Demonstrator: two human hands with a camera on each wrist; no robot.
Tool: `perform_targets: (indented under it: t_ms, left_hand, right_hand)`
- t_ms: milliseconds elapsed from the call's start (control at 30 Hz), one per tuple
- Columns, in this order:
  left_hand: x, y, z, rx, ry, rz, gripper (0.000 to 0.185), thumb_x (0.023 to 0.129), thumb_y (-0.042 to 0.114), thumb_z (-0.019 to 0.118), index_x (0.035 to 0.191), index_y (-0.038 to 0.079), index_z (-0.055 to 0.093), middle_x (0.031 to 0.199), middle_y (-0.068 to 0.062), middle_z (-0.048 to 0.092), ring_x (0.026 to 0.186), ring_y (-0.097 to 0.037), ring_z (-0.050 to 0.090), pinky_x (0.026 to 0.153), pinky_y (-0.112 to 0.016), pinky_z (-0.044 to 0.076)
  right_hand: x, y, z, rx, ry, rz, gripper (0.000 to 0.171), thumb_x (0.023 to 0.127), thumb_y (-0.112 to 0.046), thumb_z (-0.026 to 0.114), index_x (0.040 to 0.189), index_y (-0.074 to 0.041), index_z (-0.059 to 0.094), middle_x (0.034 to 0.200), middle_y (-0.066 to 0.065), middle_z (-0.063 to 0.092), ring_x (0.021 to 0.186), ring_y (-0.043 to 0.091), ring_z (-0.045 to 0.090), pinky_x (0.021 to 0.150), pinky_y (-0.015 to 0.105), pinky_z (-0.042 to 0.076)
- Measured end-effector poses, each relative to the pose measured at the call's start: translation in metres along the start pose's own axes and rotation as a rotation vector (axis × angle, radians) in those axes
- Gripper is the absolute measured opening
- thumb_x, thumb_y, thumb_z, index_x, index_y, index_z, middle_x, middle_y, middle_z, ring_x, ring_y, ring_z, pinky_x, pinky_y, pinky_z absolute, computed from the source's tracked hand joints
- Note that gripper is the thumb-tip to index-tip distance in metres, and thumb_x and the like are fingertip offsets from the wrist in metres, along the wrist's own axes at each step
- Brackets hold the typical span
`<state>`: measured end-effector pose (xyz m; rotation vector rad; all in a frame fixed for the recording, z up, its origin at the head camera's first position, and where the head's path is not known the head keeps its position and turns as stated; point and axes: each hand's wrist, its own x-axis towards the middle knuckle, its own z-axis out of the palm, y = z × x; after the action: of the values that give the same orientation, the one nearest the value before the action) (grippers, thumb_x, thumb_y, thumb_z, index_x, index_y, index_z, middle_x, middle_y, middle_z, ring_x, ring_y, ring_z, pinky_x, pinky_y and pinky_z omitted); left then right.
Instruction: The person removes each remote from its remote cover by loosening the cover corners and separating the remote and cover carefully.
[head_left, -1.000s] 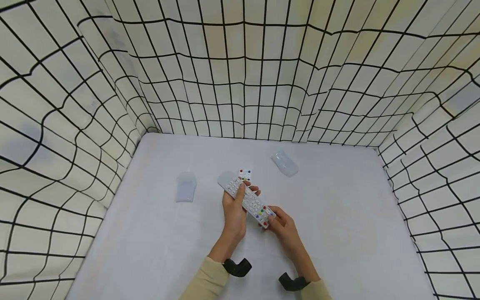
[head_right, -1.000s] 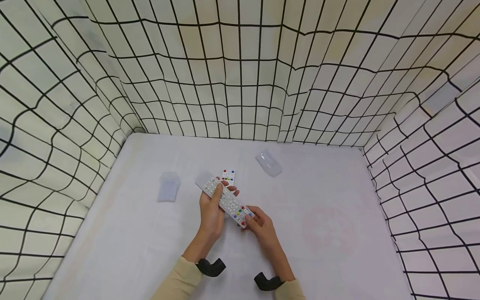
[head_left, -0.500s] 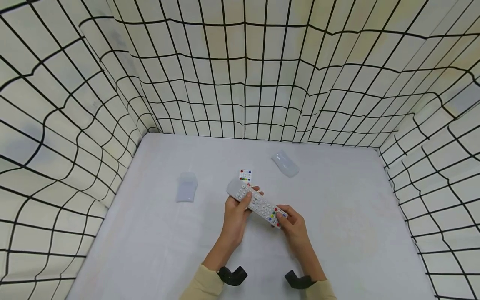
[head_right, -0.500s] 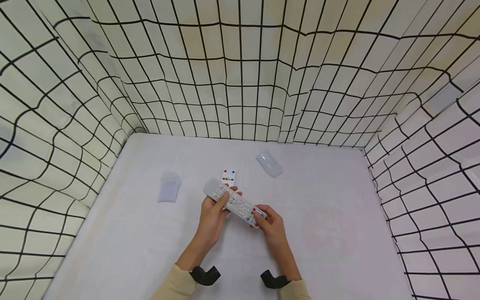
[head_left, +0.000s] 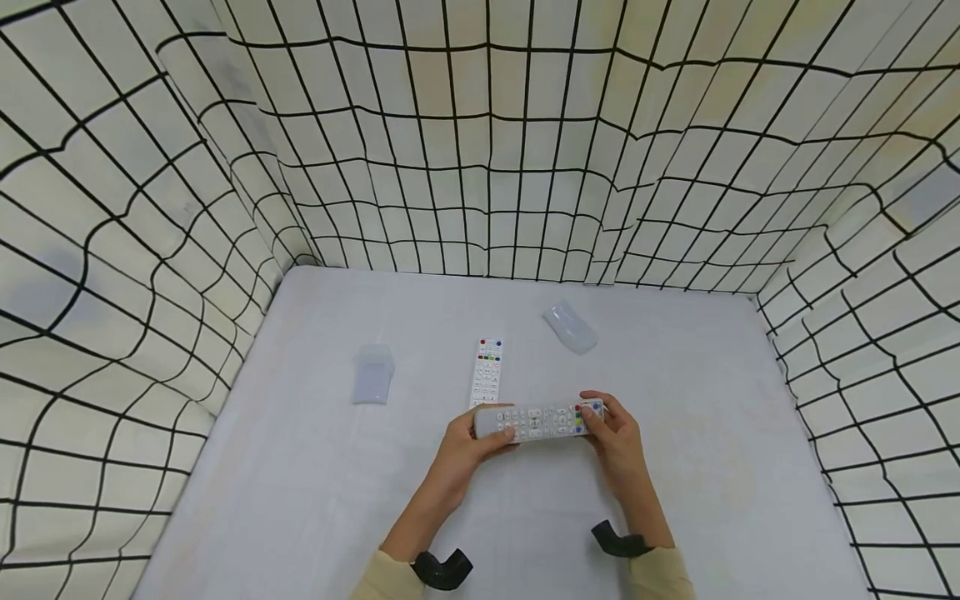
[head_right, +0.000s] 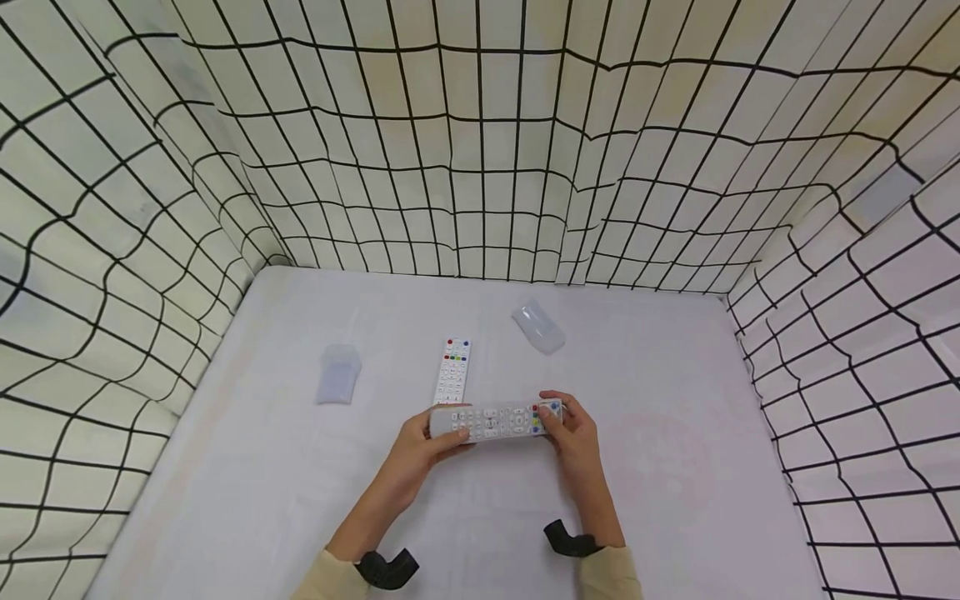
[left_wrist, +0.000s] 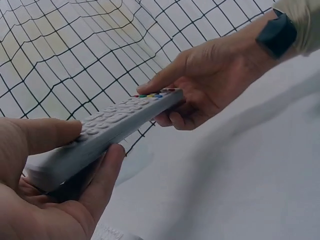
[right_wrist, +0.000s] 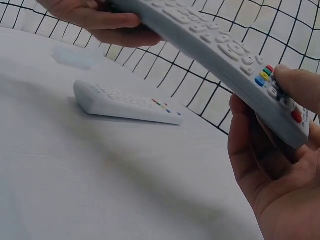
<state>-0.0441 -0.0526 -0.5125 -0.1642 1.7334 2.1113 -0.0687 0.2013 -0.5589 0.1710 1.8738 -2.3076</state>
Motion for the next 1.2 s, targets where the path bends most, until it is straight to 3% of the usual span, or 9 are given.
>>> perform_targets:
  t_ms: [133,233,467,600,867,1067,1200]
  left_hand:
    - [-0.002,-0.006,0.001,0.154,-0.012,-0.023,0.045,0.095,0.013,0.075,0.137,0.002,0.063,0.130,-0.016,0.067,0.103,-0.012,0.067,0.086,-0.028,0.055]
    - [-0.003,-0.009,0.006,0.216,-0.019,-0.016,0.045,0.094,0.012,0.076,0.135,0.001,0.062,0.128,-0.017,0.069,0.102,-0.013,0.066,0.083,-0.028,0.056]
    - [-0.001,-0.020,0.021,0.251,-0.033,-0.022,0.046,0.092,0.006,0.076,0.132,-0.005,0.056,0.125,-0.020,0.069,0.103,-0.017,0.066,0.082,-0.027,0.055]
    - [0.006,-0.027,0.029,0.286,-0.015,-0.014,0.045,0.092,0.006,0.076,0.130,-0.005,0.056,0.122,-0.019,0.070,0.100,-0.017,0.064,0.081,-0.027,0.053]
    - [0.025,-0.039,0.047,0.278,0.054,0.040,0.044,0.096,0.016,0.076,0.132,0.000,0.056,0.119,-0.017,0.066,0.094,-0.017,0.065,0.073,-0.025,0.054]
    - [0.035,-0.043,0.057,0.329,0.115,0.089,0.042,0.098,0.022,0.073,0.131,0.002,0.056,0.119,-0.015,0.066,0.090,-0.014,0.063,0.070,-0.022,0.051]
    - [0.040,-0.044,0.059,0.468,0.175,0.138,0.038,0.096,0.022,0.075,0.125,0.003,0.058,0.113,-0.012,0.069,0.085,-0.010,0.061,0.067,-0.021,0.048]
  right_hand:
    - [0.008,-0.005,-0.002,-0.008,0.060,0.015,0.050,0.105,-0.018,0.065,0.144,0.007,0.047,0.117,0.000,0.069,0.096,0.007,0.068,0.087,0.020,0.059]
    - [0.014,-0.009,-0.001,-0.014,0.101,0.030,0.050,0.102,-0.021,0.069,0.144,0.001,0.051,0.120,0.000,0.069,0.099,0.006,0.070,0.088,0.021,0.060]
    - [0.025,-0.018,0.008,-0.112,0.182,0.064,0.047,0.098,-0.030,0.075,0.138,-0.011,0.060,0.113,0.002,0.073,0.094,0.011,0.073,0.084,0.024,0.061]
    - [0.030,-0.023,0.015,-0.185,0.219,0.049,0.047,0.098,-0.031,0.075,0.138,-0.012,0.059,0.122,0.010,0.072,0.095,0.009,0.072,0.081,0.022,0.061]
    - [0.039,-0.028,0.021,-0.272,0.234,-0.015,0.059,0.101,-0.012,0.069,0.155,-0.012,0.045,0.142,0.018,0.063,0.103,0.005,0.069,0.080,0.015,0.056]
    - [0.040,-0.023,0.027,-0.428,0.175,-0.037,0.069,0.102,-0.009,0.067,0.162,-0.007,0.034,0.149,0.024,0.057,0.121,0.029,0.068,0.079,0.010,0.052]
    - [0.039,-0.016,0.032,-0.513,0.177,-0.035,0.064,0.101,-0.010,0.067,0.159,-0.005,0.040,0.148,0.023,0.058,0.123,0.037,0.067,0.081,0.017,0.055]
